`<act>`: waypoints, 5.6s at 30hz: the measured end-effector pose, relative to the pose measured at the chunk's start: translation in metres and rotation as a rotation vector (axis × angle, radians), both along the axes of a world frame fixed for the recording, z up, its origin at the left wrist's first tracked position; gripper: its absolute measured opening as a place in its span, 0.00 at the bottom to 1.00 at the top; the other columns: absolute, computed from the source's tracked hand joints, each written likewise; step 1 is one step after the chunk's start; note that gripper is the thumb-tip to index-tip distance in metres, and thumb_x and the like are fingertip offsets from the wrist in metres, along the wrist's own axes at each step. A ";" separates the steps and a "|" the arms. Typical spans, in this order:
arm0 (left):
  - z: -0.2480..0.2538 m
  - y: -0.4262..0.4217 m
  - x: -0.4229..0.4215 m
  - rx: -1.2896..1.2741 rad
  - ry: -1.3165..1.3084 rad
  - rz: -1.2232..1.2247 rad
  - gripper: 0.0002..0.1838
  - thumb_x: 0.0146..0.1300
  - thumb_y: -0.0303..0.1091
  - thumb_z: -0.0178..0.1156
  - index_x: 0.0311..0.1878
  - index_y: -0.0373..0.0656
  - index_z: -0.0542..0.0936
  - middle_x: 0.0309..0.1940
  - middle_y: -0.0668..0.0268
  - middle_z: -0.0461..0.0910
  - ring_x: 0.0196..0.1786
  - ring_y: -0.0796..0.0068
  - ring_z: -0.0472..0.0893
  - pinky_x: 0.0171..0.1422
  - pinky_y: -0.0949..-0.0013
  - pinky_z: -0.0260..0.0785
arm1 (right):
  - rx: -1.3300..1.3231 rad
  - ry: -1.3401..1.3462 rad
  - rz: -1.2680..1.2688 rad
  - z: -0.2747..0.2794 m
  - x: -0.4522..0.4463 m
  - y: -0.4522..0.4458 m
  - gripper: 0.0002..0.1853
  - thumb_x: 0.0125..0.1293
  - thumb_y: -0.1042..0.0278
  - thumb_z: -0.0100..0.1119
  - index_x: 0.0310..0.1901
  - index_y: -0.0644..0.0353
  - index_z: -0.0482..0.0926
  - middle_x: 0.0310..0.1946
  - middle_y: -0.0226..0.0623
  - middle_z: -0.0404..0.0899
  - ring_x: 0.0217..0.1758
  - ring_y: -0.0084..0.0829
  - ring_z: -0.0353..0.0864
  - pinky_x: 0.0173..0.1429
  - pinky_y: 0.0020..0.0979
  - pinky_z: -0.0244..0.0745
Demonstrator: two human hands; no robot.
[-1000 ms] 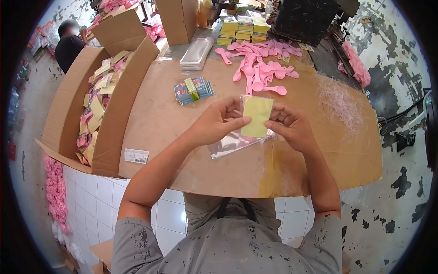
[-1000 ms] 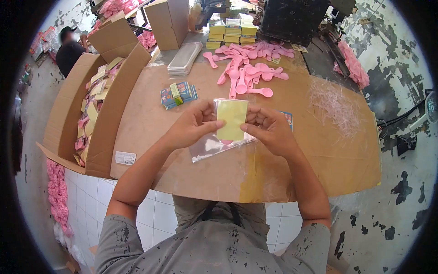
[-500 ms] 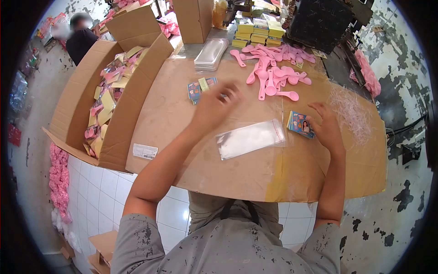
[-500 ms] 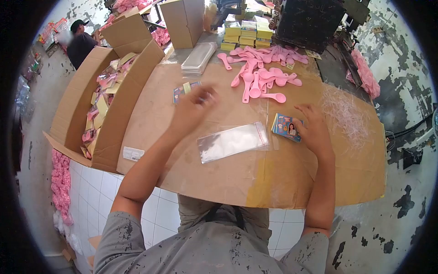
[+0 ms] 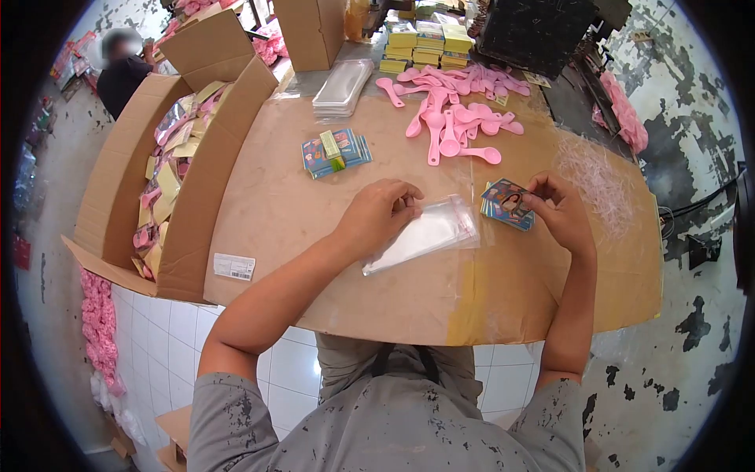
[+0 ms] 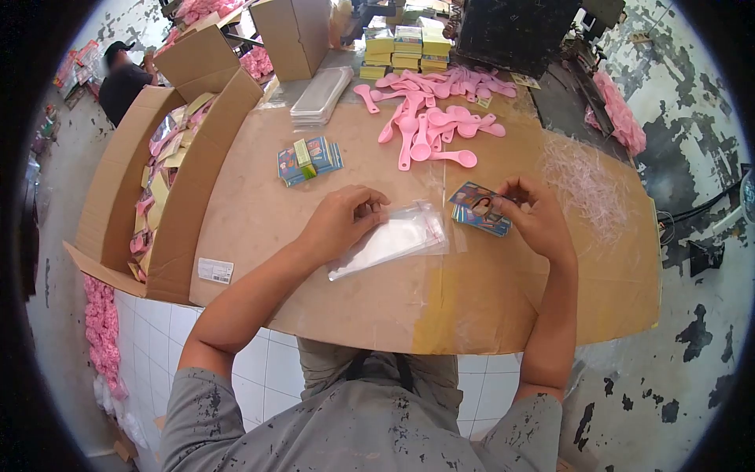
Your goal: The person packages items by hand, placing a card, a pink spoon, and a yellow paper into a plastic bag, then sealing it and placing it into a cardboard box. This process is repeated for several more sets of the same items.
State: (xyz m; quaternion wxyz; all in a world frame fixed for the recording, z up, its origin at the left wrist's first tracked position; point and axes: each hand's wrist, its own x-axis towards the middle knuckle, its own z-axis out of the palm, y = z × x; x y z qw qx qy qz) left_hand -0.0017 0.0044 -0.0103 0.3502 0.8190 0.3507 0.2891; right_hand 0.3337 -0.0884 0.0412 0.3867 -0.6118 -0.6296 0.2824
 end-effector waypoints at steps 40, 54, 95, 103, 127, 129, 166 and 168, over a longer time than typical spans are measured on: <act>0.022 -0.018 0.001 -0.429 -0.180 -0.272 0.34 0.73 0.25 0.65 0.79 0.41 0.62 0.43 0.59 0.91 0.46 0.79 0.87 0.51 0.73 0.79 | 0.250 0.041 0.195 -0.020 -0.080 -0.001 0.17 0.71 0.77 0.67 0.60 0.62 0.79 0.43 0.30 0.85 0.45 0.17 0.83 0.48 0.22 0.77; 0.032 -0.024 -0.001 -0.399 -0.157 -0.307 0.32 0.74 0.25 0.65 0.78 0.41 0.66 0.46 0.57 0.90 0.48 0.79 0.85 0.55 0.70 0.77 | 0.083 0.385 0.188 -0.018 -0.099 -0.002 0.18 0.71 0.72 0.70 0.59 0.63 0.78 0.41 0.31 0.86 0.43 0.17 0.83 0.41 0.22 0.73; 0.024 -0.020 0.002 -0.671 -0.424 -0.274 0.19 0.78 0.31 0.61 0.66 0.33 0.78 0.48 0.64 0.88 0.46 0.83 0.85 0.50 0.77 0.79 | 0.342 0.596 0.127 -0.001 -0.132 0.018 0.24 0.75 0.79 0.60 0.69 0.61 0.66 0.50 0.34 0.74 0.50 0.22 0.82 0.54 0.27 0.81; 0.034 -0.021 -0.003 -0.724 -0.409 -0.352 0.18 0.80 0.34 0.59 0.67 0.37 0.78 0.44 0.66 0.89 0.45 0.84 0.85 0.48 0.76 0.77 | 0.216 0.456 0.437 0.011 -0.104 0.023 0.17 0.84 0.60 0.50 0.57 0.64 0.81 0.65 0.41 0.77 0.65 0.34 0.78 0.70 0.39 0.71; 0.047 -0.035 -0.006 -0.198 -0.524 -0.330 0.19 0.77 0.26 0.59 0.68 0.34 0.77 0.52 0.60 0.87 0.57 0.73 0.86 0.66 0.68 0.76 | 0.409 -0.161 0.133 0.082 -0.138 -0.008 0.04 0.68 0.74 0.69 0.41 0.64 0.86 0.30 0.34 0.82 0.27 0.22 0.75 0.31 0.25 0.68; 0.049 -0.037 -0.006 -0.164 -0.543 -0.330 0.19 0.77 0.26 0.59 0.68 0.34 0.77 0.50 0.61 0.88 0.55 0.75 0.86 0.63 0.69 0.78 | 0.406 -0.147 0.134 0.079 -0.137 -0.005 0.05 0.67 0.75 0.69 0.43 0.64 0.86 0.32 0.36 0.82 0.28 0.24 0.77 0.31 0.25 0.68; 0.036 -0.027 -0.002 -0.433 -0.539 -0.218 0.22 0.77 0.26 0.58 0.72 0.34 0.73 0.48 0.58 0.88 0.50 0.78 0.86 0.55 0.73 0.79 | 0.204 -0.998 -0.602 0.011 0.167 -0.077 0.24 0.73 0.80 0.55 0.69 0.63 0.74 0.62 0.44 0.83 0.67 0.38 0.80 0.72 0.37 0.71; 0.034 -0.024 -0.001 -0.487 -0.554 -0.230 0.21 0.79 0.28 0.57 0.71 0.33 0.73 0.49 0.58 0.88 0.50 0.77 0.86 0.56 0.72 0.80 | 0.166 -0.528 -0.466 0.030 0.145 -0.085 0.27 0.70 0.79 0.58 0.71 0.62 0.74 0.66 0.45 0.80 0.70 0.44 0.78 0.74 0.38 0.69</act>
